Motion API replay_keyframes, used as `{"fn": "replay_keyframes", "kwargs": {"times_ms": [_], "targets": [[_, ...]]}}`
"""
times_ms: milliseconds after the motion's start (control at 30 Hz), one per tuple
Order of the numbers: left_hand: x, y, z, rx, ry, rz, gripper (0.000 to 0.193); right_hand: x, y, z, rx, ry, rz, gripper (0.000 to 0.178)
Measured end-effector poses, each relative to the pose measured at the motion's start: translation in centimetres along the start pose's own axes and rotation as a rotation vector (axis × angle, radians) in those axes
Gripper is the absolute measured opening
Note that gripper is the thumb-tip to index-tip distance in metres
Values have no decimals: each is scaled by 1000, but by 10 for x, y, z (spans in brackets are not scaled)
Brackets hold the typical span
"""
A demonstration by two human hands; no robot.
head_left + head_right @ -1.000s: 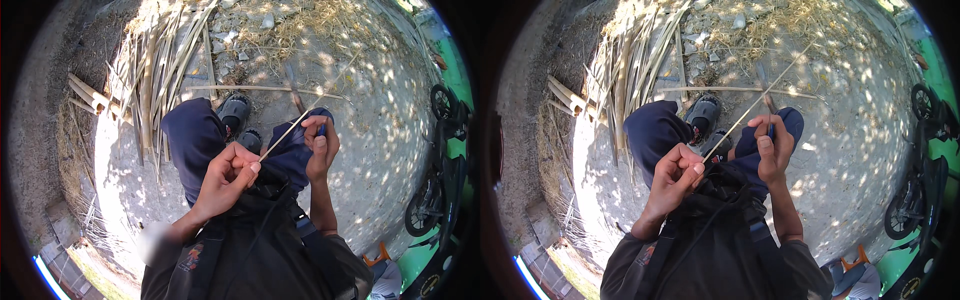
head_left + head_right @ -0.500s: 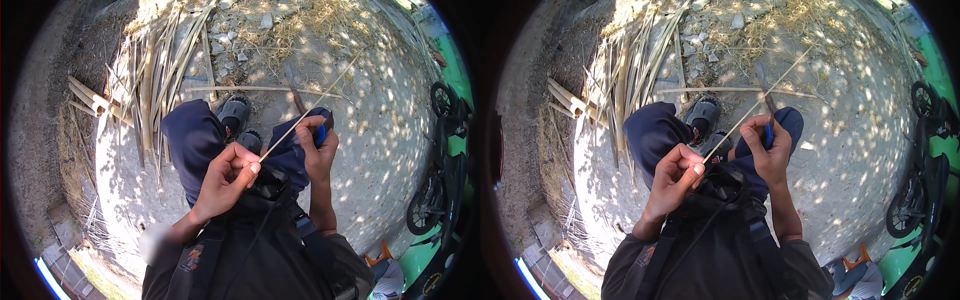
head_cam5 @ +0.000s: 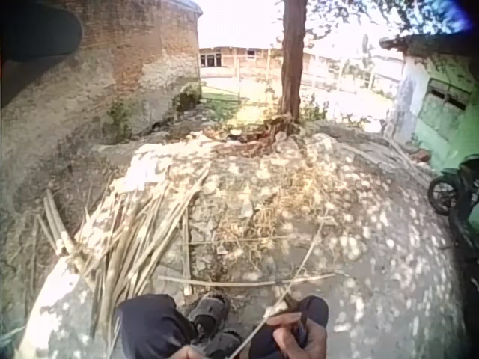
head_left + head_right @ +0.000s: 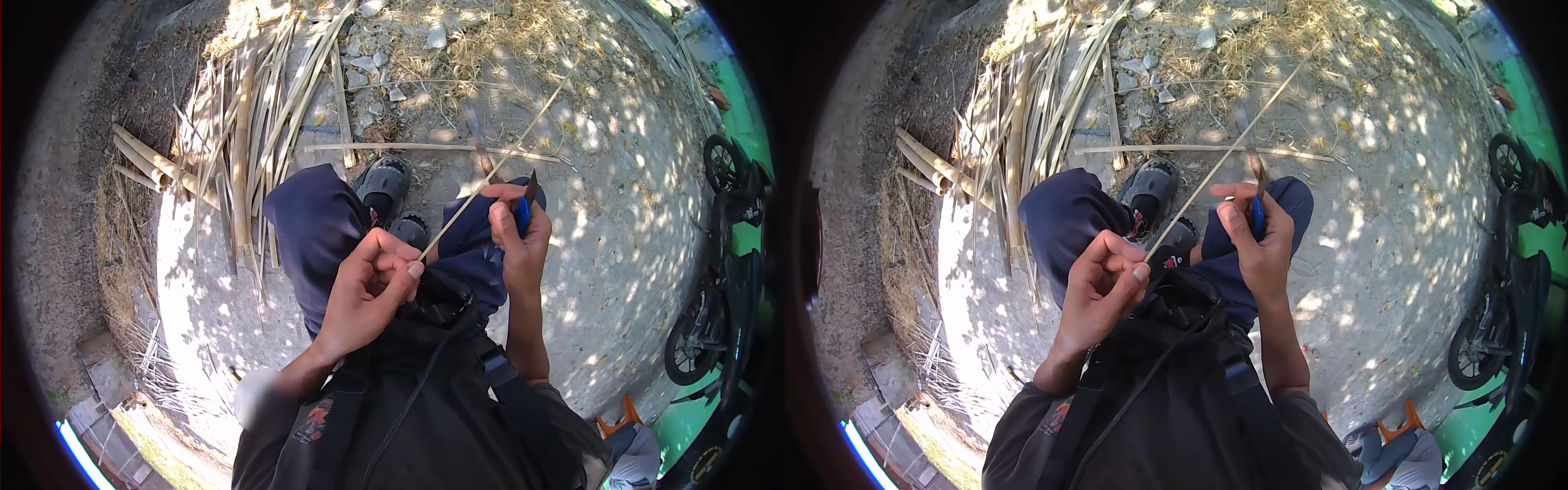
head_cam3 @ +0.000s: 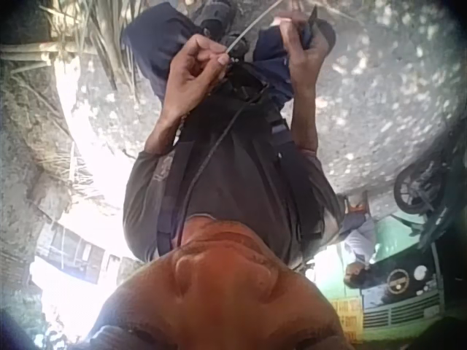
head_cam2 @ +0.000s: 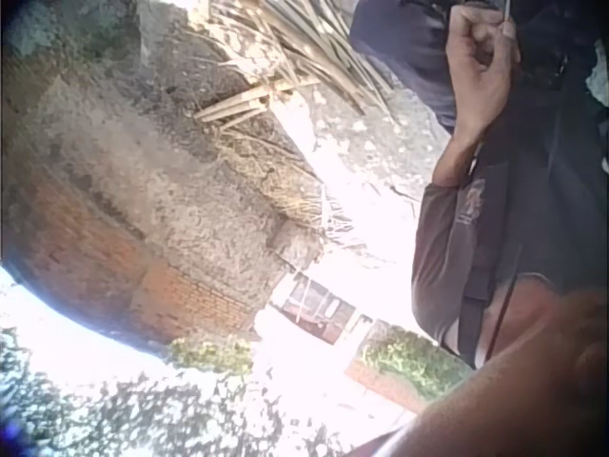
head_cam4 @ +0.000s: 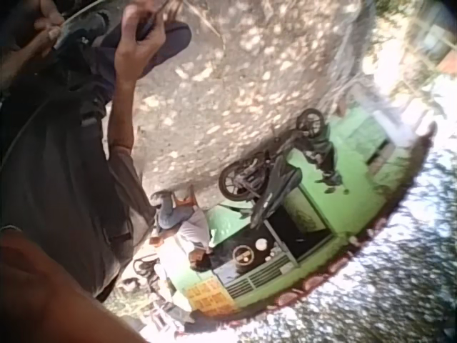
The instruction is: The person whittles and shapes a thin bamboo stick using a utility knife.
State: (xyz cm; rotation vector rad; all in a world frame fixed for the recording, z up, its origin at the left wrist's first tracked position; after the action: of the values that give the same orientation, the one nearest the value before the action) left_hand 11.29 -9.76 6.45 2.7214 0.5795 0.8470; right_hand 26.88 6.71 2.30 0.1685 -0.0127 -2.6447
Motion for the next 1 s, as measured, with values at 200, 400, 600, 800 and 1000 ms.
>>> {"fn": "replay_keyframes", "kwargs": {"times_ms": [200,400,600,800,1000], "targets": [[2,-1,3,10,-104,-14,9,14,6,16,84,-199,160,15],[2,-1,0,91,-309,-18,13,11,3,5,107,-233,180,16],[9,-1,-21,305,-650,-86,13,10,1,7,194,-350,114,17],[-5,-13,-62,764,-1078,-292,13,4,0,21,44,10,108,16],[-12,-20,-85,797,-1593,-393,16,-16,10,36,-357,511,-171,20]]}}
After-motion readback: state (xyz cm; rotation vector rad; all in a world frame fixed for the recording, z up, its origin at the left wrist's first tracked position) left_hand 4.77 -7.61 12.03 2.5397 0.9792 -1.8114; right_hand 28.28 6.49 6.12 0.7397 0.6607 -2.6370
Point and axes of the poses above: each hand's wrist, its own y-axis away from the middle knuckle, its own x-axis out of the palm, z = x × y, the point moved 2 cm from there along -y, towards the middle knuckle, and after that the axes turned 12 degrees about y, right-handed, at the moved point
